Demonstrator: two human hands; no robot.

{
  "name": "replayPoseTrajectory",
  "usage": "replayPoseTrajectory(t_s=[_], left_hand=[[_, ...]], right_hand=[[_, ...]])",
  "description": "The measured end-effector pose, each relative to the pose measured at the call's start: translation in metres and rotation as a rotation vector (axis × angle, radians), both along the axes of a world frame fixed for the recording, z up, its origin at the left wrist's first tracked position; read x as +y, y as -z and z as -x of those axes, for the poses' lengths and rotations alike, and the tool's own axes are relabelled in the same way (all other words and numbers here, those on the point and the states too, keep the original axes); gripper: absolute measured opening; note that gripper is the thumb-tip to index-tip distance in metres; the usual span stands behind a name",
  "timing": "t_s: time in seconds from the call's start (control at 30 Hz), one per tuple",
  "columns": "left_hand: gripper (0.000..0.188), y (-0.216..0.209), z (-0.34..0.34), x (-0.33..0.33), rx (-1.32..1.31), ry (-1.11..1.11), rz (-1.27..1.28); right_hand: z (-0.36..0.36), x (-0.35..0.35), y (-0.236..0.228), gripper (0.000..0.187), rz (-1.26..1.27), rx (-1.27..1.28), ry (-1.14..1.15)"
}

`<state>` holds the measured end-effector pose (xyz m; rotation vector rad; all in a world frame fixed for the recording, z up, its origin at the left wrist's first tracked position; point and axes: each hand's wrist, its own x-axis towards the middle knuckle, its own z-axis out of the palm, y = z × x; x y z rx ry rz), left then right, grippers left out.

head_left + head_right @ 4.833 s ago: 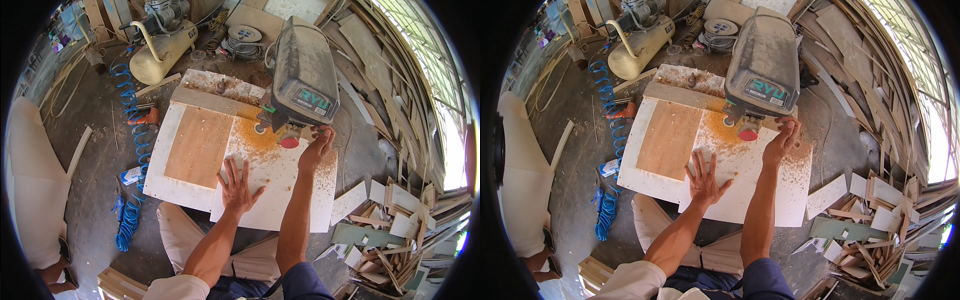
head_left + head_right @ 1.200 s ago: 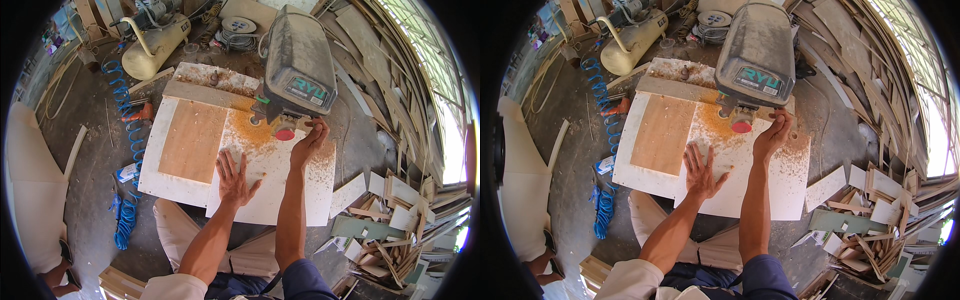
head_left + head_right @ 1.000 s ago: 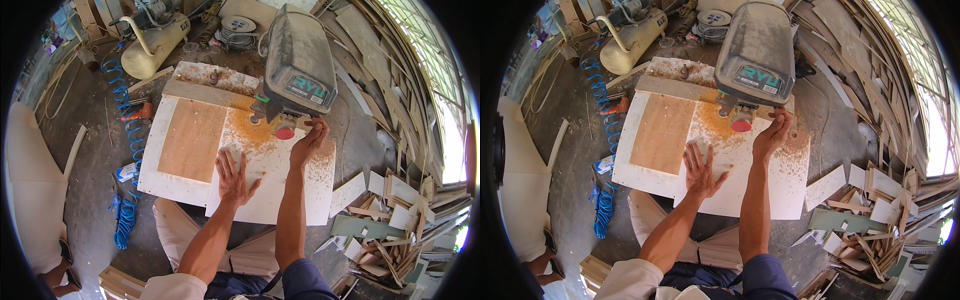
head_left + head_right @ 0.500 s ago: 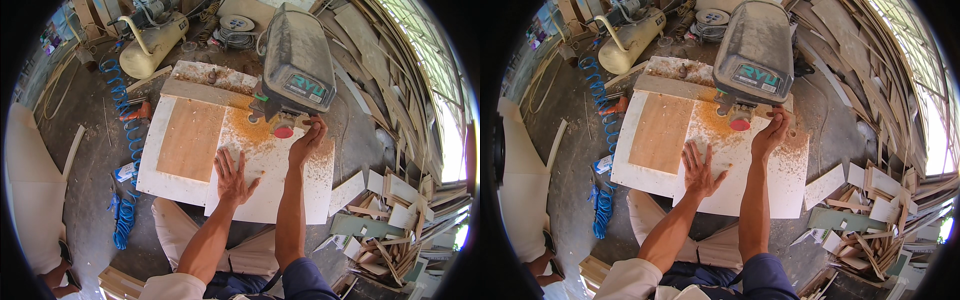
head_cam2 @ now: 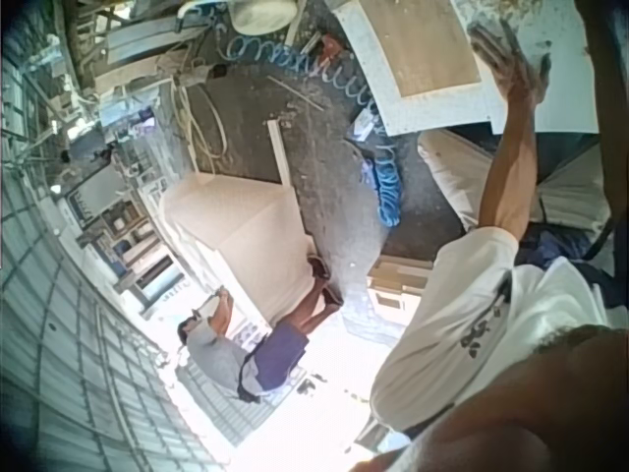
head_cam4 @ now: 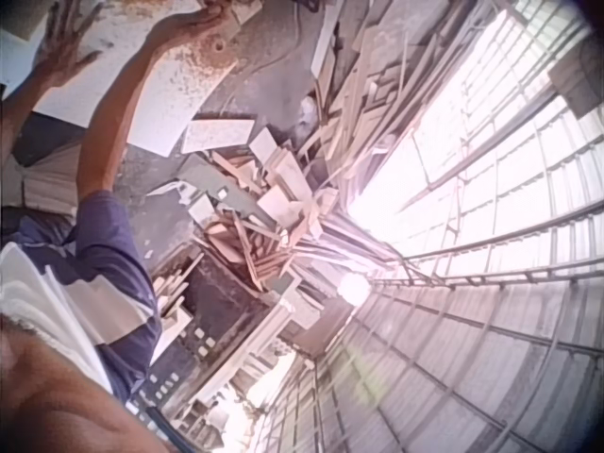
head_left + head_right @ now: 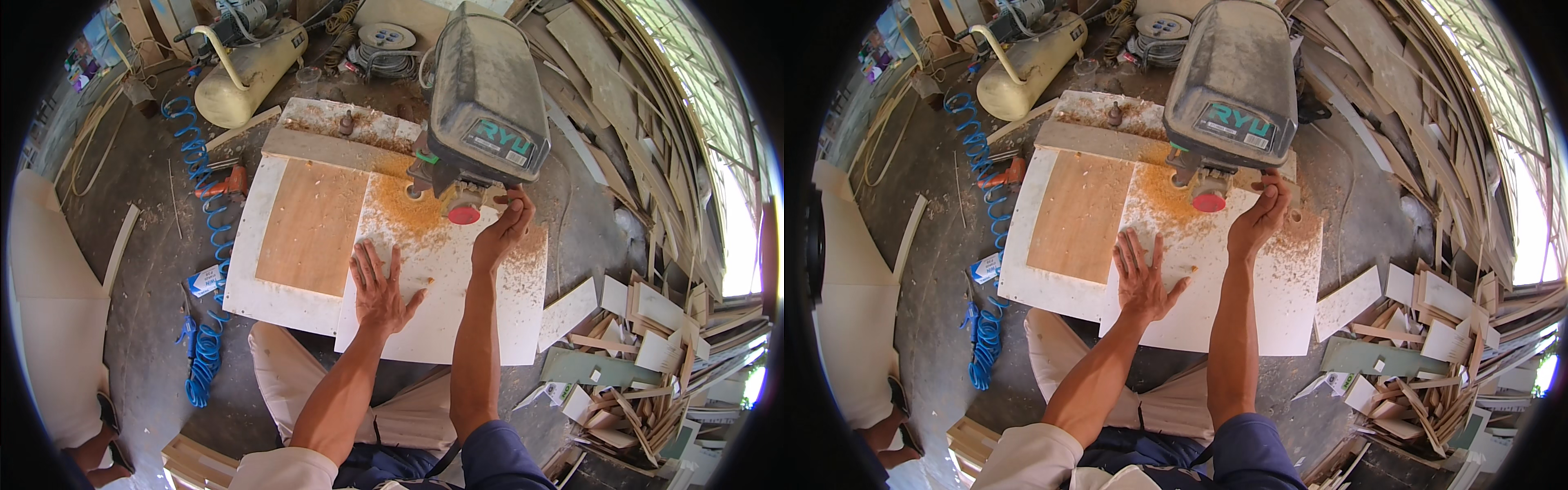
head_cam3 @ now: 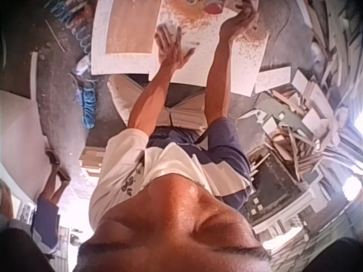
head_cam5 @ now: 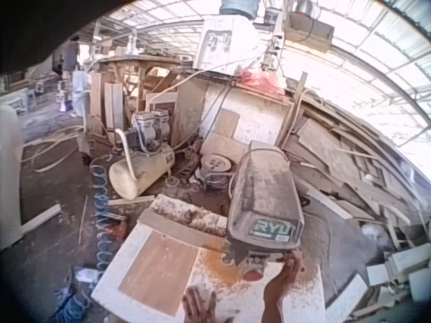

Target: The person uses a drill press to create circular holes in a white rectangular wood panel, positioning the wood under the bit and lowering the handle, then cleans the work surface with a blue air blower.

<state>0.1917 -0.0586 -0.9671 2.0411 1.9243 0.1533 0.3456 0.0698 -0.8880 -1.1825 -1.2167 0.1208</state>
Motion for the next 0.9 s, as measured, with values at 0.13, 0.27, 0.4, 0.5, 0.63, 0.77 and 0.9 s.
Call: replayPoseTrajectory(t_s=[0.13, 0.27, 0.4, 0.5, 0.63, 0.77, 0.9], left_hand=[[0.103, 0.001, 0.000, 0.000, -0.001, -0.001, 0.005], [0.103, 0.001, 0.000, 0.000, 0.007, -0.002, 0.000], [0.103, 0.003, 0.000, 0.000, 0.010, -0.005, -0.003], [0.103, 0.004, -0.001, 0.001, 0.002, -0.001, -0.017], [0.102, 0.002, 0.000, 0.000, -0.008, 0.006, -0.011], [0.102, 0.001, 0.002, -0.001, -0.041, 0.006, -0.030], [0.101, 0.002, 0.001, -0.001, -0.050, 0.012, -0.032]], right_hand=[[0.000, -0.001, 0.001, 0.026, 0.004, 0.019, -0.012], [-0.001, -0.001, 0.003, 0.026, 0.006, 0.014, -0.015], [0.000, 0.000, 0.005, 0.026, -0.009, 0.036, -0.044], [-0.001, 0.001, 0.005, 0.026, -0.014, 0.039, -0.039], [0.002, 0.000, 0.002, 0.027, 0.009, 0.042, -0.010], [0.002, 0.006, -0.010, 0.028, -0.026, 0.021, 0.024], [-0.005, 0.030, -0.039, 0.028, -0.012, -0.059, 0.158]])
